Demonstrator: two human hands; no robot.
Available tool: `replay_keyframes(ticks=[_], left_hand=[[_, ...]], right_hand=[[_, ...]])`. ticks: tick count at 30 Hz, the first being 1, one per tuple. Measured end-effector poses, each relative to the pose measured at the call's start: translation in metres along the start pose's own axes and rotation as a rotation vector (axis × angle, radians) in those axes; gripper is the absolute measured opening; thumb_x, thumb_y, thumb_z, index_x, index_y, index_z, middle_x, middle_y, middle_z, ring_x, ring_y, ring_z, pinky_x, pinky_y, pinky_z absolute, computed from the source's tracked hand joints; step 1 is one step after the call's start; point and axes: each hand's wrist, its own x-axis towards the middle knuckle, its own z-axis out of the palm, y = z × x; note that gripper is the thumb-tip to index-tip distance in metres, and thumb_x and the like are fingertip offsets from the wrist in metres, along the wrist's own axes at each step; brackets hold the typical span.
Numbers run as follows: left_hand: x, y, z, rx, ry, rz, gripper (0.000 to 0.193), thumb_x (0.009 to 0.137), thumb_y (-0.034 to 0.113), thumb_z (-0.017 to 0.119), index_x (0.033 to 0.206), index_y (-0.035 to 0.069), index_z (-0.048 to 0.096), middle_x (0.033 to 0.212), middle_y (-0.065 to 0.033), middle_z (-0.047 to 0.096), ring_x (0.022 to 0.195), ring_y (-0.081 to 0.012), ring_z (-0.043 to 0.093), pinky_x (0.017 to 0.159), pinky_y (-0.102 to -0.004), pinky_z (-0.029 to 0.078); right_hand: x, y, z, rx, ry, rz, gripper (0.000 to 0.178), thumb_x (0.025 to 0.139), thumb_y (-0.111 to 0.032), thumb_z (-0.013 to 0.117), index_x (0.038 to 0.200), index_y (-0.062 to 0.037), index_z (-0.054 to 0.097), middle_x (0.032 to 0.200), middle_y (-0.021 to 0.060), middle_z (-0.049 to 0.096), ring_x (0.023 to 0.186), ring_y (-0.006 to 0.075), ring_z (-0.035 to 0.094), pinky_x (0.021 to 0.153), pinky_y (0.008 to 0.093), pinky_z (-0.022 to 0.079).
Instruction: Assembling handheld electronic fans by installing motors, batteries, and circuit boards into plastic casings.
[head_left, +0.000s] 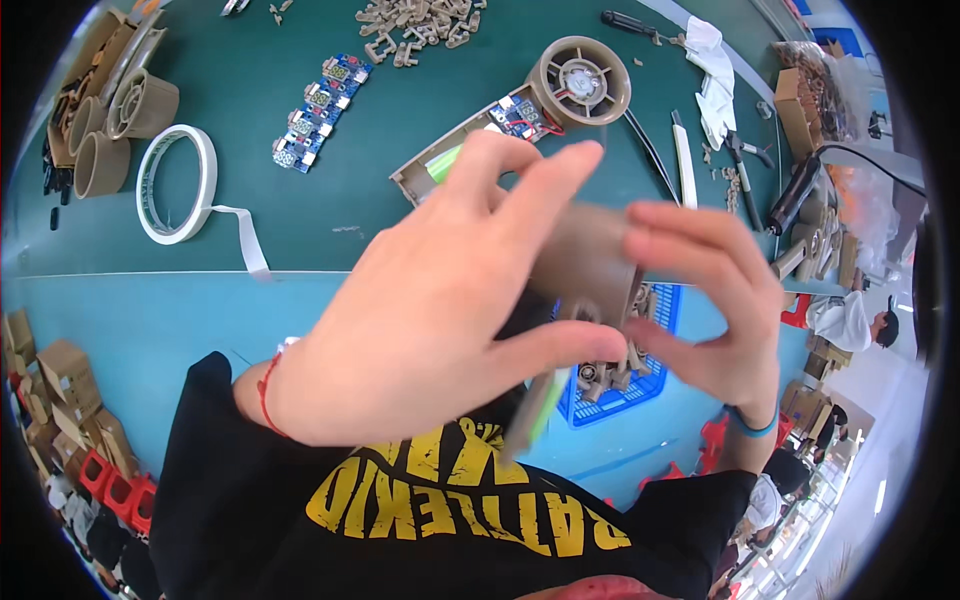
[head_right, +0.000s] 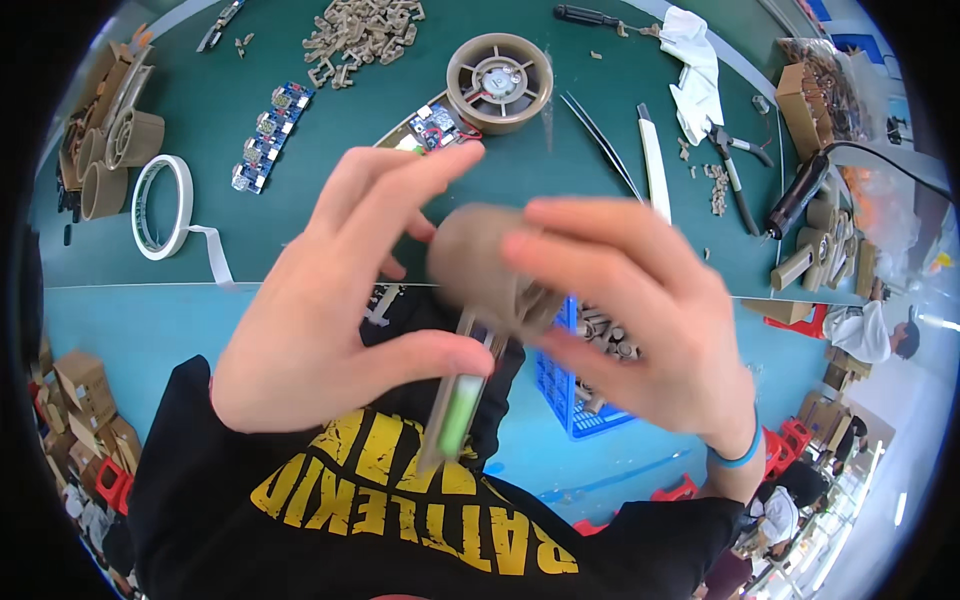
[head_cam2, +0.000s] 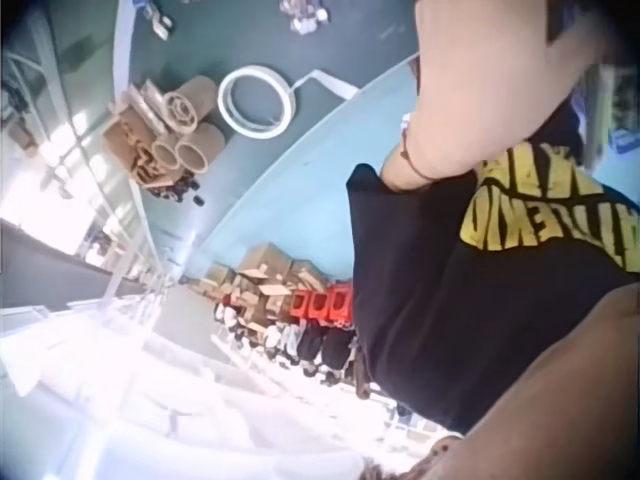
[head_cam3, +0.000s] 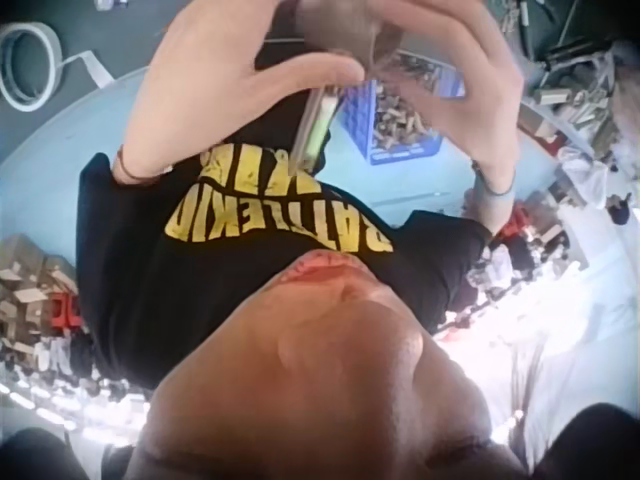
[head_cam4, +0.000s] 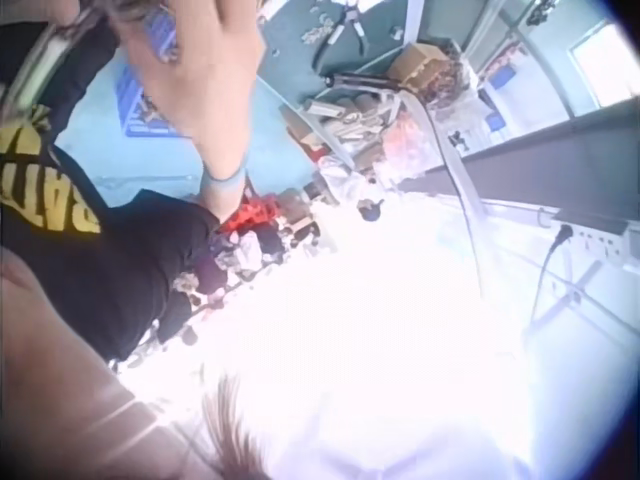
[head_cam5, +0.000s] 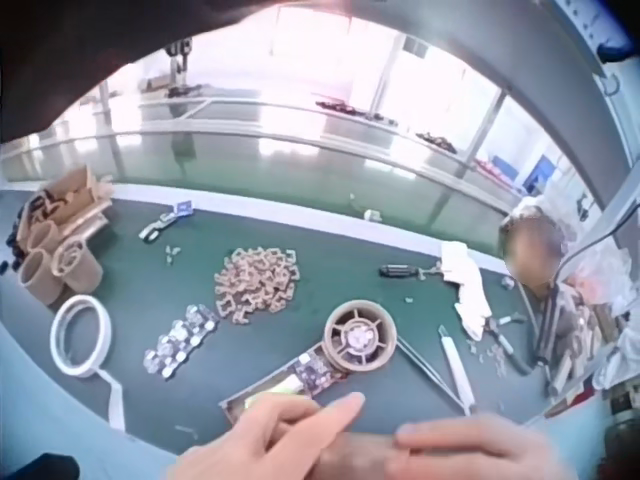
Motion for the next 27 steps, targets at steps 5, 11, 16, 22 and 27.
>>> replay_keyframes(ticks=[5, 11, 16, 22, 27], left_hand=[[0.002, -0.022, 0.017, -0.935, -0.460, -0.221, 0.071, 0.071, 0.007, 0.082, 0.132, 0.001, 0.047, 0.114, -0.0089, 0.062, 0.102, -0.0154, 0.061, 0.086, -0.0291, 0.051], [-0.015, -0.022, 0.024, -0.897, -0.478, -0.380, 0.065, 0.072, 0.010, 0.083, 0.129, 0.002, 0.053, 0.112, -0.0095, 0.064, 0.098, -0.0146, 0.063, 0.085, -0.0286, 0.052], [-0.028, -0.025, 0.028, -0.872, -0.439, -0.348, 0.068, 0.071, 0.012, 0.084, 0.131, 0.001, 0.054, 0.111, -0.0102, 0.065, 0.098, -0.0155, 0.063, 0.085, -0.0285, 0.052], [-0.034, -0.031, 0.031, -0.877, -0.480, -0.373, 0.069, 0.071, 0.012, 0.084, 0.132, -0.001, 0.053, 0.109, -0.0108, 0.066, 0.096, -0.0159, 0.064, 0.084, -0.0286, 0.052], [-0.042, -0.034, 0.036, -0.907, -0.488, -0.410, 0.068, 0.073, 0.012, 0.082, 0.133, -0.002, 0.053, 0.107, -0.0112, 0.067, 0.096, -0.0155, 0.065, 0.084, -0.0287, 0.053]], right_hand=[[-0.018, -0.013, 0.021, 0.376, 0.067, -0.097, 0.057, 0.059, -0.003, 0.086, 0.113, -0.0011, 0.067, 0.114, 0.0196, 0.063, 0.095, 0.0287, 0.067, 0.077, 0.0339, 0.057], [-0.042, -0.018, 0.044, 0.472, 0.115, 0.022, 0.055, 0.057, -0.005, 0.090, 0.107, 0.0004, 0.067, 0.110, 0.0194, 0.064, 0.091, 0.0279, 0.067, 0.074, 0.0323, 0.057], [-0.050, -0.018, 0.056, 0.539, 0.132, 0.035, 0.055, 0.056, -0.005, 0.090, 0.106, 0.0002, 0.068, 0.109, 0.0187, 0.065, 0.090, 0.0273, 0.068, 0.074, 0.0318, 0.057], [-0.056, -0.021, 0.066, 0.566, 0.118, 0.059, 0.055, 0.056, -0.005, 0.090, 0.106, -0.0009, 0.068, 0.108, 0.0176, 0.065, 0.090, 0.0269, 0.067, 0.074, 0.0315, 0.057], [-0.062, -0.022, 0.075, 0.584, 0.106, 0.061, 0.057, 0.056, -0.007, 0.090, 0.107, -0.0013, 0.066, 0.108, 0.0170, 0.064, 0.091, 0.0263, 0.067, 0.075, 0.0317, 0.057]])
